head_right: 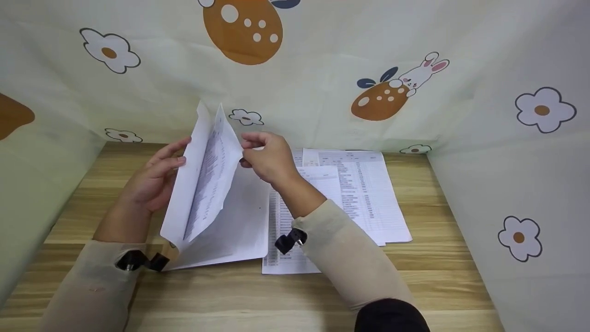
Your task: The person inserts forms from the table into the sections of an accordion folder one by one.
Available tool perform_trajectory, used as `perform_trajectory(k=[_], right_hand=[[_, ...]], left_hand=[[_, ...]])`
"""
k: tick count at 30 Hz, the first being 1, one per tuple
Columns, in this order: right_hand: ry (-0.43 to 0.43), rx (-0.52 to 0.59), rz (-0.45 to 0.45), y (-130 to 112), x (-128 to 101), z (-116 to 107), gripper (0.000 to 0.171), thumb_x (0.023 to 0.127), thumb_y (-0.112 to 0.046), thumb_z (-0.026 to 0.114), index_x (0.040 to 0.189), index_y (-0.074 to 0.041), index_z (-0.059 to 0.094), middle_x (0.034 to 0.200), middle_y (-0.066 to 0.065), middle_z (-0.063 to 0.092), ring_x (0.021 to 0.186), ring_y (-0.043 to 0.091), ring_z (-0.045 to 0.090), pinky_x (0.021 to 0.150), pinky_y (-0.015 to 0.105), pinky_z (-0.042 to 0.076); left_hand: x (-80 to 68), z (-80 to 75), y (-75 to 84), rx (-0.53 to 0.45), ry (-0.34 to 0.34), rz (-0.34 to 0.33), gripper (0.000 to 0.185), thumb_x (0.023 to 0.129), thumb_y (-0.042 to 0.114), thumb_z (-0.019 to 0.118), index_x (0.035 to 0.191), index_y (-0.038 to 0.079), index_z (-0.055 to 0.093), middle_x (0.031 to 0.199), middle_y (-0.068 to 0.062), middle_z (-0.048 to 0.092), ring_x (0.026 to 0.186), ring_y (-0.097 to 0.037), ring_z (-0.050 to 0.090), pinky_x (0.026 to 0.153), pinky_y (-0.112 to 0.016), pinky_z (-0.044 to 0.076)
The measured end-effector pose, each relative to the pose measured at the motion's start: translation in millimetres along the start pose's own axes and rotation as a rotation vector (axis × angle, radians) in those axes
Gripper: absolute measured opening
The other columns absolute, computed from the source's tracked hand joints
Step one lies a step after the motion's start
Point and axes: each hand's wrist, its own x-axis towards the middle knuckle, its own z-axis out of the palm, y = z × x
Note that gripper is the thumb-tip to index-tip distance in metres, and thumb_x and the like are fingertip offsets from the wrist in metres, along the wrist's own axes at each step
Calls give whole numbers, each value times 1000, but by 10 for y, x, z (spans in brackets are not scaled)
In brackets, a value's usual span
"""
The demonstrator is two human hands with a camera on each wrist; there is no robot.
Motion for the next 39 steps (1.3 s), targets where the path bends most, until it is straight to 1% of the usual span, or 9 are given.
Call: perform_trajectory(k=[3,7,10,13,19,24,30,34,39], right_hand=[[-14,-9,2,8,-5,41,37,96,1,68,131,-4,73,115,14,70,92,23,76,85,33,66],[-36,-15,3,32,-9,112,41,93,3,69,134,-1,71,115,14,71,88,20,74,84,33,66],[-48,-32,0,55,-10,151,44,91,4,70,134,-1,71,114,14,72,87,19,74,84,33,67],[-60,-62,4,72,-16,168,46,89,5,71,134,-4,72,115,13,72,90,19,74,84,33,67],[-47,-81,7,69,-11,120,46,89,4,72,134,-6,73,117,13,73,98,22,73,85,33,66],[-10,-58,10,66,-9,78,43,91,2,72,133,-8,73,118,11,71,101,24,72,86,33,66],[-43,-34,5,103,-41,151,46,88,6,72,133,-5,73,119,14,72,100,23,74,86,35,66],[-56,-78,6,120,-53,180,45,87,4,74,131,-8,75,118,12,73,99,23,76,86,34,66],[-67,-142,13,155,-41,184,45,85,-1,78,129,-13,76,117,8,75,98,21,77,86,32,65]], left_hand=[[-3,18,9,14,-14,0,53,105,3,56,156,16,54,134,-9,62,115,-26,66,97,-34,53],[-10,49,11,39,-18,-1,55,104,4,57,158,15,52,142,-15,57,124,-34,62,100,-35,52],[-12,56,8,71,-12,-2,56,104,5,58,159,16,51,149,-20,51,124,-36,60,99,-35,53],[-13,60,1,92,-6,-5,57,105,6,58,160,16,49,152,-20,48,124,-36,60,99,-34,53],[-8,73,-11,89,0,-4,57,105,6,59,160,15,49,143,-16,53,122,-35,61,97,-34,53],[-10,70,0,79,18,-3,56,104,7,61,158,18,52,146,-20,51,121,-34,62,96,-32,54],[-28,93,11,55,19,12,56,104,6,61,158,16,51,147,-22,50,121,-32,63,97,-33,54],[-28,105,7,52,20,25,55,104,4,59,158,15,52,143,-17,54,122,-34,62,98,-34,54],[-19,103,-4,32,19,28,55,104,3,58,157,15,52,137,-12,57,118,-30,64,96,-32,54]])
